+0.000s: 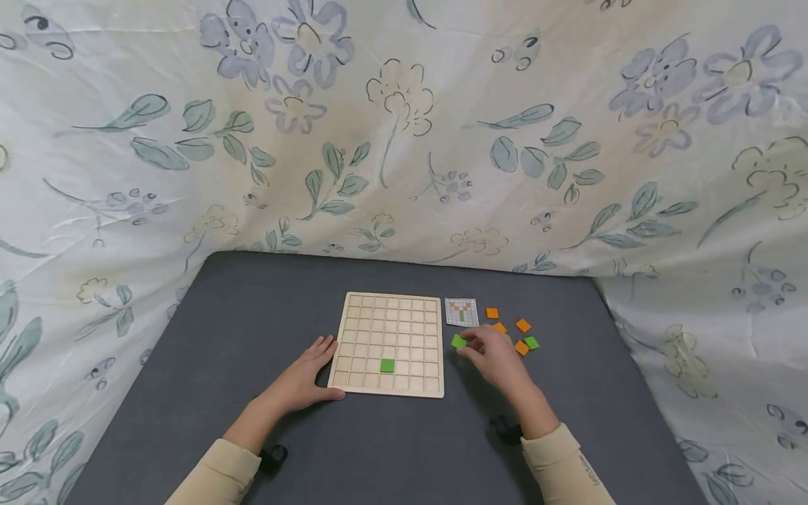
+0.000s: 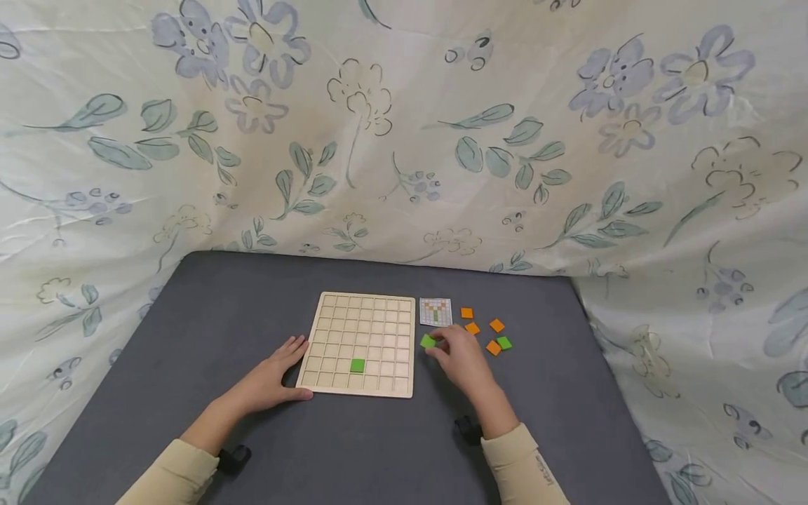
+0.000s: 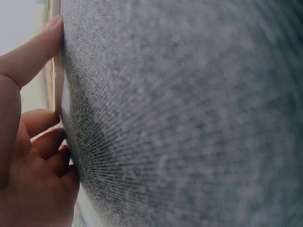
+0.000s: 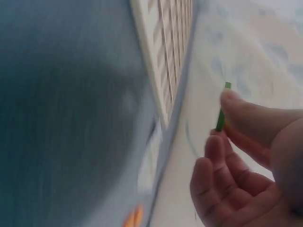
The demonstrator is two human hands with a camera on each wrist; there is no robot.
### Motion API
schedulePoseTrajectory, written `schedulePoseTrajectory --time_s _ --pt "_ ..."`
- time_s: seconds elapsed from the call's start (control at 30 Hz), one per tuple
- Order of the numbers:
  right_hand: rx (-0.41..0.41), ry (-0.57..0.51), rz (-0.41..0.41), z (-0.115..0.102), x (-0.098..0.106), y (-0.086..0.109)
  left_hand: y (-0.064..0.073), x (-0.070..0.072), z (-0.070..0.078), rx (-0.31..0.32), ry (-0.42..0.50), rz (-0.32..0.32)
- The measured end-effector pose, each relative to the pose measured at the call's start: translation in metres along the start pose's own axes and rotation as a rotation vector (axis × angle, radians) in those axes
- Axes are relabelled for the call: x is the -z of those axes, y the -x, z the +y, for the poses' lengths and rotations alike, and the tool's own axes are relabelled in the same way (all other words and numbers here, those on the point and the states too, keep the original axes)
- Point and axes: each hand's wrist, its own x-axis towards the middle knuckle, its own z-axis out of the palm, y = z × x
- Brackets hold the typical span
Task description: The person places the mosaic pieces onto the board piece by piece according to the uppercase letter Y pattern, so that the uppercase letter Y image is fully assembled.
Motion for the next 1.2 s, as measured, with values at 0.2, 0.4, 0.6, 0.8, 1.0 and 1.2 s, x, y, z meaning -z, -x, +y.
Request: schedulePoseTrajectory --time_s 0.2,0.4,0.6,0.8,1.0,1.2 --pt "0.133 -0.049 -0.056 -0.033 -0.043 -0.019 -0.001 0.001 -0.001 0.003 0.000 0.006" --pt "0.182 -0.042 -0.152 -0.056 -0.074 -0.030 0.000 0.001 -0.001 0.000 -0.004 0.007" --pt "0.139 -0.017 -0.183 -0.067 -0.088 -0.036 0.002 -0.001 -0.001 -0.007 0.000 0.009" --pt "0.102 0.014 -0.176 -0.072 -0.095 -0.040 0.001 -0.002 -0.001 -0.005 -0.006 0.014" --pt "0.097 -0.025 -0.174 -0.074 -0.098 -0.043 0.003 0.000 0.000 -0.007 0.006 0.020" --pt "0.123 -0.075 -0.160 -0.078 -0.081 -0.030 0.003 -0.004 0.001 -0.004 0.004 0.020"
